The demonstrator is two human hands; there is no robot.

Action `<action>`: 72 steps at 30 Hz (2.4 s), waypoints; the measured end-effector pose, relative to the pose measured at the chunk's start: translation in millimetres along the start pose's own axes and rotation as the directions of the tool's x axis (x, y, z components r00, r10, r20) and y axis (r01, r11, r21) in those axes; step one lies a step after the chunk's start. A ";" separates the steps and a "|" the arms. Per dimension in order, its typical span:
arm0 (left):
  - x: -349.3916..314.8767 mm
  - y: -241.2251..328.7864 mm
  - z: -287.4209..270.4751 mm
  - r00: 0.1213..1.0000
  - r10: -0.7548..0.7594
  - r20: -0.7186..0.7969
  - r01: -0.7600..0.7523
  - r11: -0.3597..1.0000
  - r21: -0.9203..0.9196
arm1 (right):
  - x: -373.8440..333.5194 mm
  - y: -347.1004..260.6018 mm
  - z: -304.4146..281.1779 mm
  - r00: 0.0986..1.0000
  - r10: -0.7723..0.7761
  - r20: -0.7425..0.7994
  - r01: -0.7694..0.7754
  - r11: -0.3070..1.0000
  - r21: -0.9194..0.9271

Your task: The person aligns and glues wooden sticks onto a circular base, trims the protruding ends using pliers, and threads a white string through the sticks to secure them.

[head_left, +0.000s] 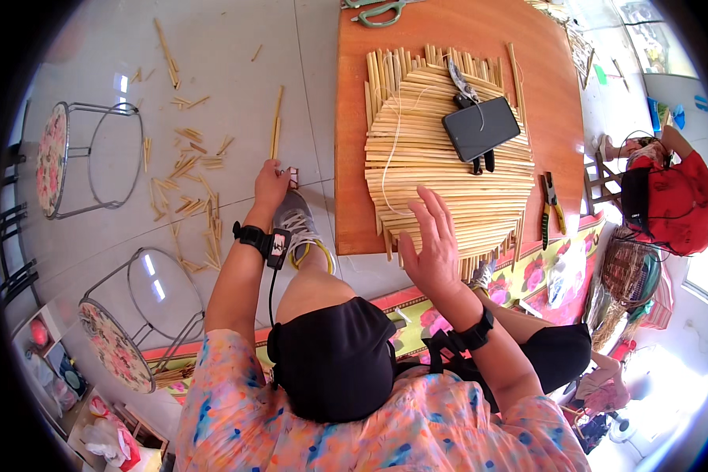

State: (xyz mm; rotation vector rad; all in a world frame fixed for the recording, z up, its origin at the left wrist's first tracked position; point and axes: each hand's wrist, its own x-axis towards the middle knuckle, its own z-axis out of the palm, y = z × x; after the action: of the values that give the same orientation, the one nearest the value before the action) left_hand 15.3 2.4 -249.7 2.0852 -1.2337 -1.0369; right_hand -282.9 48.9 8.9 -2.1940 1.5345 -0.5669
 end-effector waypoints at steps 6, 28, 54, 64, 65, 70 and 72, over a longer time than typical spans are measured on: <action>-6.9 47.1 -29.0 0.795 0.544 -0.267 -0.373 0.787 0.492 | 26.7 11.6 8.6 0.996 -0.018 -0.084 0.014 0.999 -0.048; -93.4 224.1 -61.2 0.785 0.115 0.608 0.153 0.916 -0.370 | -32.2 170.1 -63.1 0.632 0.541 -0.556 -0.681 0.730 -0.064; -84.4 250.5 -29.2 0.889 -0.004 0.458 -0.014 0.999 0.037 | 35.8 212.6 -70.2 0.551 0.721 -0.421 -0.790 0.613 0.017; -67.3 292.0 -90.8 0.881 0.176 0.439 -0.345 0.873 0.344 | 35.2 208.3 -78.6 0.544 0.752 -0.372 -0.799 0.600 0.045; -74.9 323.5 -106.8 0.876 0.205 0.436 -0.395 0.824 0.407 | 33.6 209.6 -81.0 0.548 0.748 -0.373 -0.793 0.607 0.051; -145.7 457.4 -148.7 0.775 0.372 0.510 -0.614 0.632 0.473 | 25.6 220.2 -85.9 0.602 0.703 -0.378 -0.742 0.668 0.061; -181.6 504.8 -141.7 0.715 0.456 0.529 -0.695 0.545 0.470 | 19.4 227.5 -90.3 0.505 0.768 -0.394 -0.746 0.618 0.247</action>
State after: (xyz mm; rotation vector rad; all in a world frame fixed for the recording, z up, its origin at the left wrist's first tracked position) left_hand -178.4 -65.6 265.9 1.6524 -2.5712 -0.7032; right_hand -503.2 -49.7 -36.1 -1.1160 2.4787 -0.8270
